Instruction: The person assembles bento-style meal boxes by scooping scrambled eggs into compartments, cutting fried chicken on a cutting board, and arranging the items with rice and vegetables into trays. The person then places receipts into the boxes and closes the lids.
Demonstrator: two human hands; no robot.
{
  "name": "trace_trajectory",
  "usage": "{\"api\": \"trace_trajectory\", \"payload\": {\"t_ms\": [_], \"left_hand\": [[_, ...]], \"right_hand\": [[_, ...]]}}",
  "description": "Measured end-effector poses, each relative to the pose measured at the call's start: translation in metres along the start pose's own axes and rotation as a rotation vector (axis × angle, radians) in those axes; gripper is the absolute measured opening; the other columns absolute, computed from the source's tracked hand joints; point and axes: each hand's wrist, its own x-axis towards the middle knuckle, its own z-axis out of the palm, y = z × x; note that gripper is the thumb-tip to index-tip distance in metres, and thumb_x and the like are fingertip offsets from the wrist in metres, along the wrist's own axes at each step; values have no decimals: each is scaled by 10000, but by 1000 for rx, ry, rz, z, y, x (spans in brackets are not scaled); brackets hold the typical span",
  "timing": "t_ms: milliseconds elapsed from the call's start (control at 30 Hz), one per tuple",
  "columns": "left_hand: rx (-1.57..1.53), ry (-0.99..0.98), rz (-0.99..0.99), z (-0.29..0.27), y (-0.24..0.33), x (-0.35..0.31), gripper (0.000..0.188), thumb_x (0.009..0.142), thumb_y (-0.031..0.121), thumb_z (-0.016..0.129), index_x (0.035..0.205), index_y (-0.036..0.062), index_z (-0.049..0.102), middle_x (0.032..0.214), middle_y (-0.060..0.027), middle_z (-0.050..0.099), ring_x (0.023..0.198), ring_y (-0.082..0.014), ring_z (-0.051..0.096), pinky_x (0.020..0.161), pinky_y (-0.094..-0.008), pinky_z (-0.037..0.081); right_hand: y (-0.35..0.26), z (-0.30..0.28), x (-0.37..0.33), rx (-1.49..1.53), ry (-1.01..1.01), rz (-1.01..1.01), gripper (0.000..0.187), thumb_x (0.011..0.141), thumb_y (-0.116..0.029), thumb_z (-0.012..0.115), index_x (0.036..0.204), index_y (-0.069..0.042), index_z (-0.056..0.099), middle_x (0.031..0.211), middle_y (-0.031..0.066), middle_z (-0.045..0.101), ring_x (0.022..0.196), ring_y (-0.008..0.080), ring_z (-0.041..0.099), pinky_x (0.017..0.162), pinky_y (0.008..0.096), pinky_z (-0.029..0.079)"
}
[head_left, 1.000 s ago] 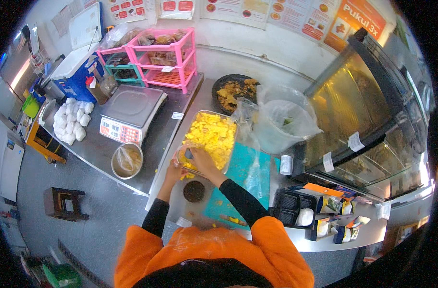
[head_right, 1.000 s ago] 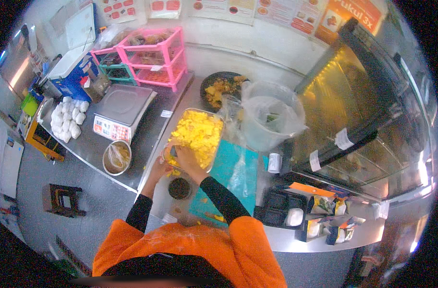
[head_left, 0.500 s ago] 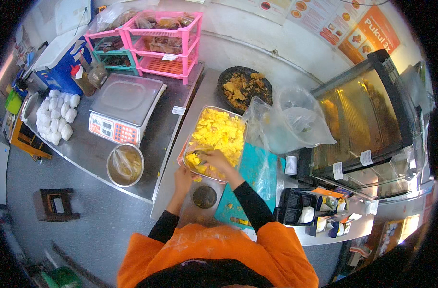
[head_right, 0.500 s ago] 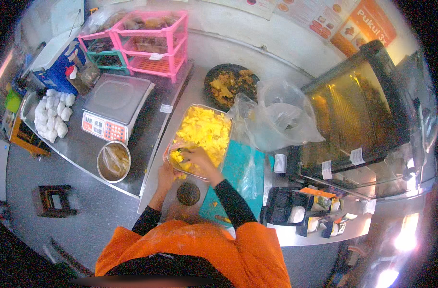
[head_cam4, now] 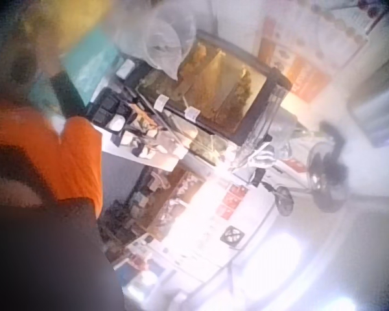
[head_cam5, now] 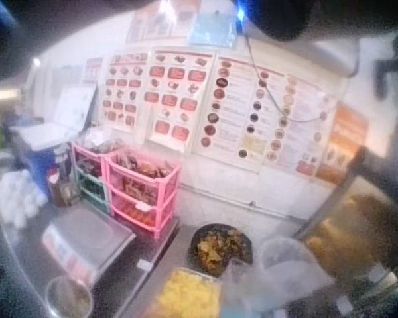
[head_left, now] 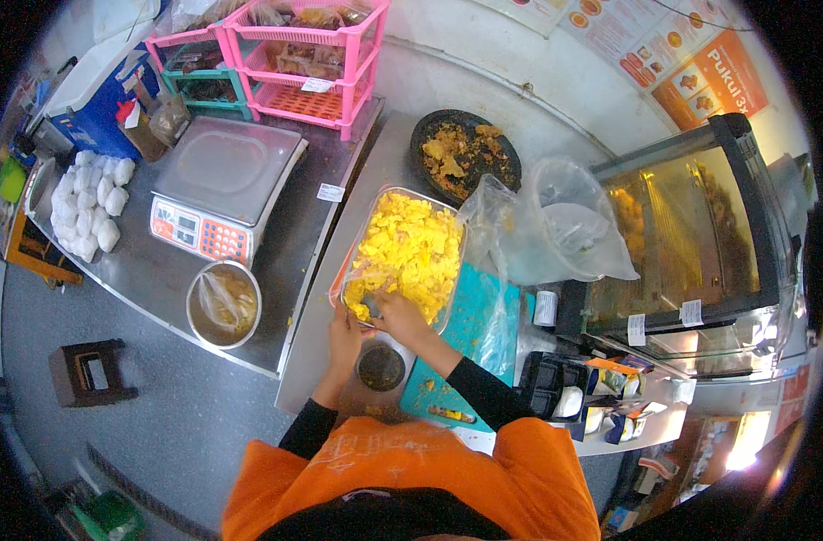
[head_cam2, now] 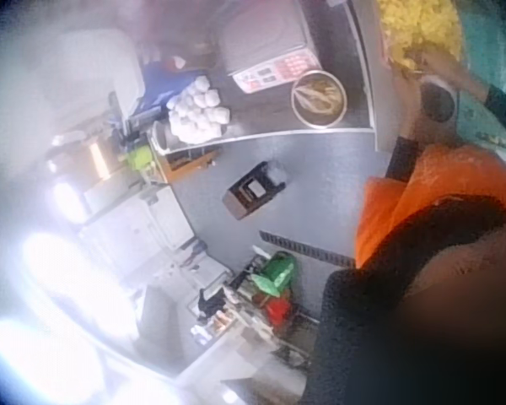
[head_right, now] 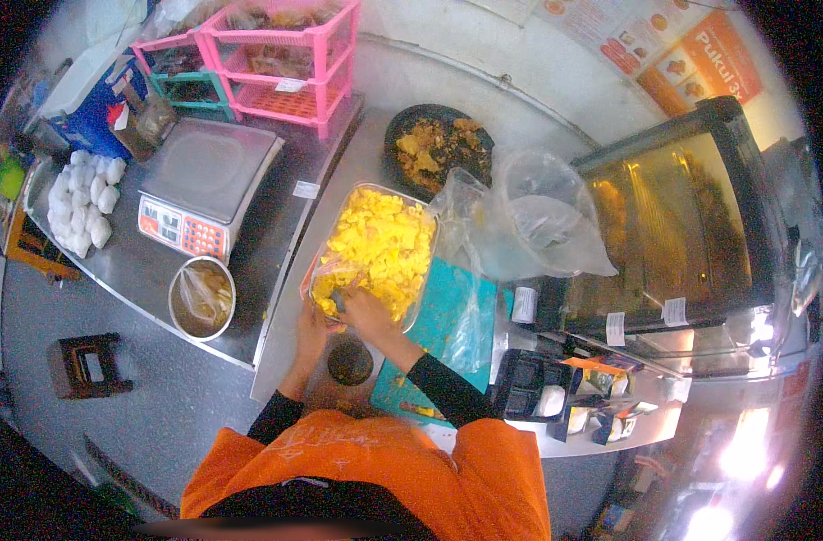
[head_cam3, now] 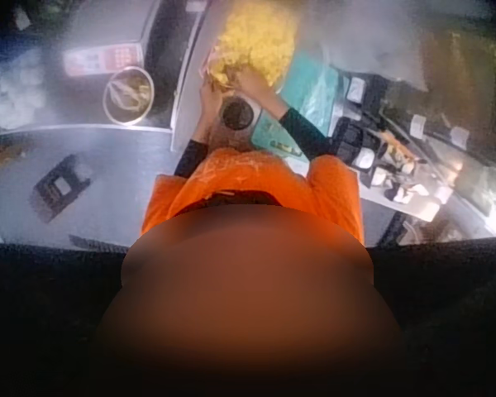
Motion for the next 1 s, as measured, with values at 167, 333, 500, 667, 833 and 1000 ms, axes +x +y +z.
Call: {"api": "trace_trajectory", "payload": {"t_ms": [167, 333, 500, 667, 833, 1000], "left_hand": [[-78, 25, -41, 3, 12, 0, 378, 944, 45, 328, 1306, -59, 298, 953, -227, 591, 732, -288, 664, 596, -362, 598], [38, 33, -58, 3, 25, -2, 390, 948, 57, 334, 1317, -59, 280, 940, -239, 604, 743, -293, 666, 605, -357, 597], [-10, 36, -79, 3, 21, -3, 389, 951, 70, 339, 1320, -47, 299, 873, -221, 626, 697, -286, 668, 584, -342, 589], [-14, 50, -13, 0, -3, -2, 402, 940, 49, 340, 1331, -28, 297, 837, -190, 628, 685, -268, 666, 572, -342, 580], [25, 37, 12, -1, -11, 1, 418, 922, 30, 372, 1330, -28, 302, 827, -191, 619, 699, -256, 664, 568, -354, 571], [54, -5, 9, -1, 8, -3, 419, 922, 7, 355, 1329, -51, 273, 916, -211, 606, 737, -260, 665, 608, -346, 585]], "right_hand": [[8, -42, 10, -95, -114, 15, 365, 691, -224, 675, 966, 10, 620, 893, 214, 614, 823, 364, 598, 716, 425, 483], [1, -67, -3, 30, 149, 258, 274, 725, -196, 652, 895, 13, 608, 812, 213, 607, 801, 366, 595, 725, 441, 482], [-18, -16, -18, -247, 204, -3, 343, 730, -161, 623, 1006, 25, 544, 951, 186, 557, 836, 329, 588, 731, 409, 508], [-12, 15, -7, -314, 72, 82, 408, 722, -175, 633, 1075, 9, 544, 960, 173, 568, 956, 306, 553, 791, 381, 479], [-6, 11, 16, -48, 25, 166, 298, 741, -173, 650, 945, 39, 606, 825, 169, 621, 726, 305, 616, 649, 351, 501], [-5, -3, 21, 771, 65, 479, 272, 742, -234, 666, 824, 25, 651, 721, 218, 620, 615, 319, 618, 552, 357, 483]]}}
